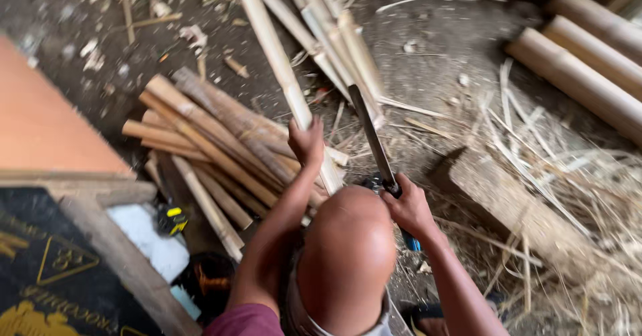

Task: The person sits on the ground and uses a knife to shave and smooth thin strips of bamboo. They repeatedly scrape the surface of each strip to remove rough edges and then place the finished pieces into a pile.

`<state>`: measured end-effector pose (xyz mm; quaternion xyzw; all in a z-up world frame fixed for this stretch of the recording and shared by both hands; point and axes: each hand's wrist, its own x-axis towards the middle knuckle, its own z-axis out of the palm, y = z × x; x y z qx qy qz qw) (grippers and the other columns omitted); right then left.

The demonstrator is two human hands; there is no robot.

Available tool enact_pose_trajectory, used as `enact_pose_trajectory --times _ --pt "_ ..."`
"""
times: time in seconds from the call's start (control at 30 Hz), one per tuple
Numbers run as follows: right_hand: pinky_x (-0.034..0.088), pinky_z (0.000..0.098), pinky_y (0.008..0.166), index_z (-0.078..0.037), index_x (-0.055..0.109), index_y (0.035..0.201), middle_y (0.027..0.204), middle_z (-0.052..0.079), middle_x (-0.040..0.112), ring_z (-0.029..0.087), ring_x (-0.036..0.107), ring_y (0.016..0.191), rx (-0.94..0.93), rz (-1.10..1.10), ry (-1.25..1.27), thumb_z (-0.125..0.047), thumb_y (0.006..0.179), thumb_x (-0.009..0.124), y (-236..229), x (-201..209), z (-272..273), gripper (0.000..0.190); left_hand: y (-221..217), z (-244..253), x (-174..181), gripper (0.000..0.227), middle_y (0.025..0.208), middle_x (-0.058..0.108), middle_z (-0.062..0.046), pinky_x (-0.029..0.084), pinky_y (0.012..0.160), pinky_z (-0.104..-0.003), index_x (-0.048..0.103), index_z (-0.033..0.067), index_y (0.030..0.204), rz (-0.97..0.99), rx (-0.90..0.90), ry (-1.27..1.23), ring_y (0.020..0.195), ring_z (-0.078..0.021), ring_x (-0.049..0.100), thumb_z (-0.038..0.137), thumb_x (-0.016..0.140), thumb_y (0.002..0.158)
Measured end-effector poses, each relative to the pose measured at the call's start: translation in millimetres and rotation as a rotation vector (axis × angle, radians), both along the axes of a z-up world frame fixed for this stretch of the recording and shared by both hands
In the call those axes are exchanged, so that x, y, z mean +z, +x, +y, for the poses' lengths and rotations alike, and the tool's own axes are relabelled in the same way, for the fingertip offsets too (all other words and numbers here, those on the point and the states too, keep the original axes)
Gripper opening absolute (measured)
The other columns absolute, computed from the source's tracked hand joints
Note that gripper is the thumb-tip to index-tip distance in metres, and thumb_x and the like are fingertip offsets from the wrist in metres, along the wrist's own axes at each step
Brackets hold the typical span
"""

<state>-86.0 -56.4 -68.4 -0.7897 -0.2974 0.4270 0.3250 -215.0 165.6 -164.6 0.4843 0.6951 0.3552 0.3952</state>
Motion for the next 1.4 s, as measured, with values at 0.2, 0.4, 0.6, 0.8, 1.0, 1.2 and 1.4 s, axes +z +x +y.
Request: enact_pose_trajectory --times 0.2,0.4,0.6,0.8,1.0,1.2,1.4 --pt "0.05 0.0427 0.062 0.0 0.061 0.106 0.075 0.021 0.069 0.027 0.058 0.066 0.271 0.029 -0.061 -0.026 0.086 0.075 -15.1 -34.9 35.9 0.036 -79.7 2.6 -53.3 0.074 0.137 0.048 -0.03 0.049 0.096 -0.05 0.034 -0.0076 0.141 0.487 0.207 0.088 0.119 -0.0406 0.056 0.016 0.072 0.082" --pt "0.051 0.0407 0.06 0.0 0.06 0.101 0.072 0.018 0.068 0.024 0.064 0.061 0.218 -0.003 -0.045 -0.025 0.085 0.073 -10.8 -53.0 51.7 0.032 -70.8 20.4 -40.0 0.099 0.14 0.036 -0.024 0.044 0.092 -0.051 0.025 -0.011 0.148 0.802 0.153 0.023 0.116 -0.0374 0.042 0.029 0.079 0.074" --pt "0.05 0.0379 0.049 -0.001 0.058 0.092 0.06 0.016 0.065 0.022 0.063 0.049 -0.056 0.072 -0.097 -0.022 0.086 0.069 11.9 -52.1 51.6 0.025 22.9 45.2 -69.7 0.031 0.132 0.059 -0.013 0.048 0.113 -0.047 0.061 0.0072 0.132 0.561 -0.574 0.176 0.127 -0.0278 0.056 0.014 0.061 0.102" --pt "0.05 0.0343 0.047 0.0 0.058 0.091 0.057 0.012 0.066 0.018 0.065 0.047 -0.232 0.058 -0.097 -0.022 0.087 0.069 46.0 -52.0 47.4 0.025 127.5 49.2 -124.1 0.059 0.136 0.059 -0.015 0.042 0.107 -0.052 0.06 0.0126 0.131 0.794 -1.36 0.691 0.124 -0.0362 0.055 0.004 0.061 0.073" --pt "0.05 0.0332 0.046 -0.004 0.057 0.093 0.057 0.01 0.065 0.017 0.064 0.047 -0.323 0.045 -0.051 -0.02 0.088 0.068 53.9 -60.0 34.9 0.019 140.8 56.8 -109.2 0.029 0.125 0.066 -0.012 0.044 0.116 -0.045 0.061 0.0083 0.119 0.898 -1.707 0.913 0.121 -0.0254 0.063 -0.001 0.062 0.092" --pt "0.051 0.0318 0.045 -0.002 0.053 0.091 0.059 0.007 0.064 0.015 0.064 0.049 -0.568 0.107 0.156 -0.016 0.09 0.063 42.1 -47.2 3.1 0.018 178.4 35.7 32.0 0.018 0.108 0.068 -0.017 0.059 0.07 -0.038 0.056 0.0025 0.113 0.168 -1.544 1.344 0.079 -0.0226 0.067 0.006 0.067 0.098" --pt "0.052 0.0323 0.049 -0.003 0.058 0.096 0.062 0.009 0.067 0.015 0.065 0.052 -0.632 0.021 0.165 -0.018 0.09 0.066 36.9 8.4 -46.9 0.017 238.0 -16.2 251.0 0.023 0.075 0.061 -0.002 0.047 0.044 -0.026 0.055 0.0083 0.104 -0.415 -1.234 1.517 0.052 -0.0105 0.055 0.029 0.063 0.11"
